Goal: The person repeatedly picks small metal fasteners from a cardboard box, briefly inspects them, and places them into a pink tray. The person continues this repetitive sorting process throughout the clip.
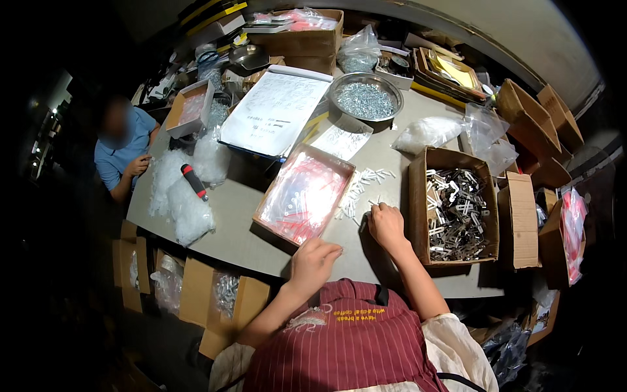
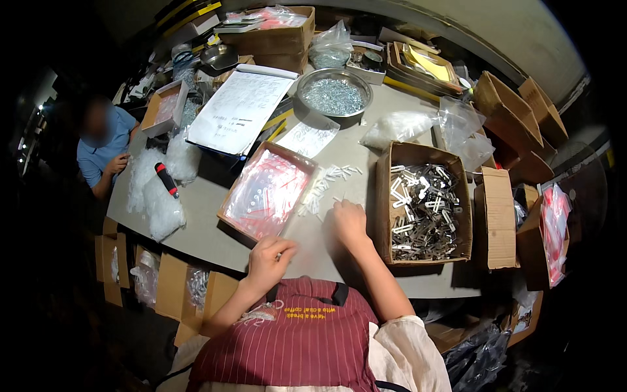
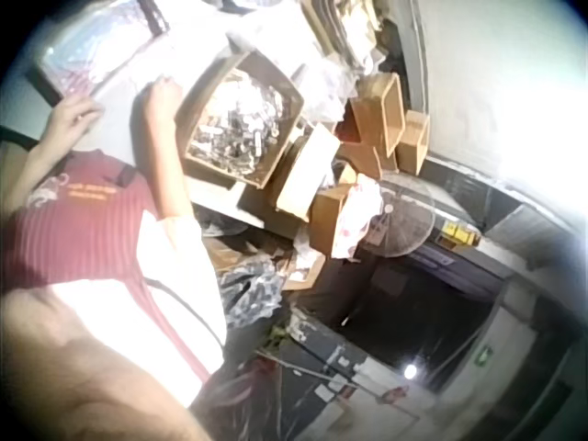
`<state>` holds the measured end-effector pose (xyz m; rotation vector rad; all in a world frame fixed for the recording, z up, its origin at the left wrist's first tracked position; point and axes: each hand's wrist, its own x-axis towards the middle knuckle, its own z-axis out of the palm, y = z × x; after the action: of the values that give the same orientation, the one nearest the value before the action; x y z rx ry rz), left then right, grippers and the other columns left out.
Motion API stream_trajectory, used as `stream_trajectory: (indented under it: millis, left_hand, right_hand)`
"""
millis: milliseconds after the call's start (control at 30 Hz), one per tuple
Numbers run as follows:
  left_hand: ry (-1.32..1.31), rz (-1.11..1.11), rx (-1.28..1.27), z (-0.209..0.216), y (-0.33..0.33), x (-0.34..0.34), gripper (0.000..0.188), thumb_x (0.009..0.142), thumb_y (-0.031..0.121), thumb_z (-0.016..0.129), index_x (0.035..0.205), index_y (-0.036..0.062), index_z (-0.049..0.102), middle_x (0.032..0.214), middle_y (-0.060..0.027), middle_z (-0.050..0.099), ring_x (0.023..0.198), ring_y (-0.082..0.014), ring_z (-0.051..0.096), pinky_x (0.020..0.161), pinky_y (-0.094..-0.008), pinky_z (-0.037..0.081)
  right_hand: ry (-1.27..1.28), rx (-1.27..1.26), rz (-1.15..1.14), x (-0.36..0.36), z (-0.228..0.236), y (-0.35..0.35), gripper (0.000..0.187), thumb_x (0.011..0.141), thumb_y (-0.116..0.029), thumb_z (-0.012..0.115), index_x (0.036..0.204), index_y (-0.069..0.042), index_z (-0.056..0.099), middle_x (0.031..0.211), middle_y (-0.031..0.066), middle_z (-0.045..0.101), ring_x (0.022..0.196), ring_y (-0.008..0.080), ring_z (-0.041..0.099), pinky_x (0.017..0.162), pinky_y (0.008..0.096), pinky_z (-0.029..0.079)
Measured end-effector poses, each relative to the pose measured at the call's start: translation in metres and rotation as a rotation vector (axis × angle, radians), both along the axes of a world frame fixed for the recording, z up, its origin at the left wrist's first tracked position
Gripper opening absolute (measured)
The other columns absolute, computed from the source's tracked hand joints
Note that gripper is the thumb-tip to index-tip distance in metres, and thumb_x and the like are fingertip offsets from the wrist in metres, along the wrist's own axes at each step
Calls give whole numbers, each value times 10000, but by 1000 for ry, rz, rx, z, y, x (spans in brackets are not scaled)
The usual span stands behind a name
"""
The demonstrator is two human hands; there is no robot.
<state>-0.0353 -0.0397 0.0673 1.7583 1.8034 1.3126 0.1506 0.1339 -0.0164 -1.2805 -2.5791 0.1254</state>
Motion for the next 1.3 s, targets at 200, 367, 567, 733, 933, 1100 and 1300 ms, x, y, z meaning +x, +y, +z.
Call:
stream_trajectory:
  millis: [200,367,567,733,933,1100,1300]
  left_hand:
    - [141,8,-128,4,9,12,289,789,204,847,816,68,593,819,-83,594,771,-300,619,662,-414,491]
    - [73,-74,-120,-10,14,20,260,789,185,834,887,69,623,890,-93,609,816,-299,631,706,-416,497]
    - [-21,-134,-146,-27,15,18,269,796,162,809,995,54,665,928,-119,622,855,-328,638,750,-423,508]
    - [-93,-181,-140,-27,16,20,320,770,48,707,1090,54,699,992,-122,648,884,-288,662,685,-348,527]
    - [-56,-235,-127,-21,18,22,404,736,2,693,1135,70,692,1074,-124,638,992,-313,636,792,-384,537]
    - [244,-155,80,6,26,32,488,681,-13,701,1159,85,683,1114,-125,615,1104,-369,594,944,-476,485]
    - [211,-430,115,-17,41,28,376,648,7,733,1012,56,653,973,-137,649,998,-368,621,929,-450,462]
  right_hand:
    - [58,-226,-92,18,0,-18,256,821,-242,756,879,-8,668,844,190,661,763,381,679,715,501,547]
    - [146,-253,-17,26,4,-39,234,861,-259,687,869,-33,627,858,182,642,784,421,655,703,510,533]
    - [549,-217,161,29,70,-63,134,839,-127,721,921,-56,642,847,107,612,752,356,589,691,449,488]
    - [461,-122,356,32,106,-73,191,825,-99,759,1003,-62,702,943,77,673,926,271,621,875,396,464]
    - [216,-323,439,42,113,-82,477,733,-160,686,1208,-134,723,1199,100,708,1398,327,474,1241,611,136]
    - [-20,-522,405,45,124,-90,686,787,-293,750,1452,-292,578,1582,153,417,1542,502,130,1175,754,4]
    - [233,-572,572,53,138,-82,447,858,-223,697,1303,-175,683,1376,107,617,1455,421,382,1192,728,80]
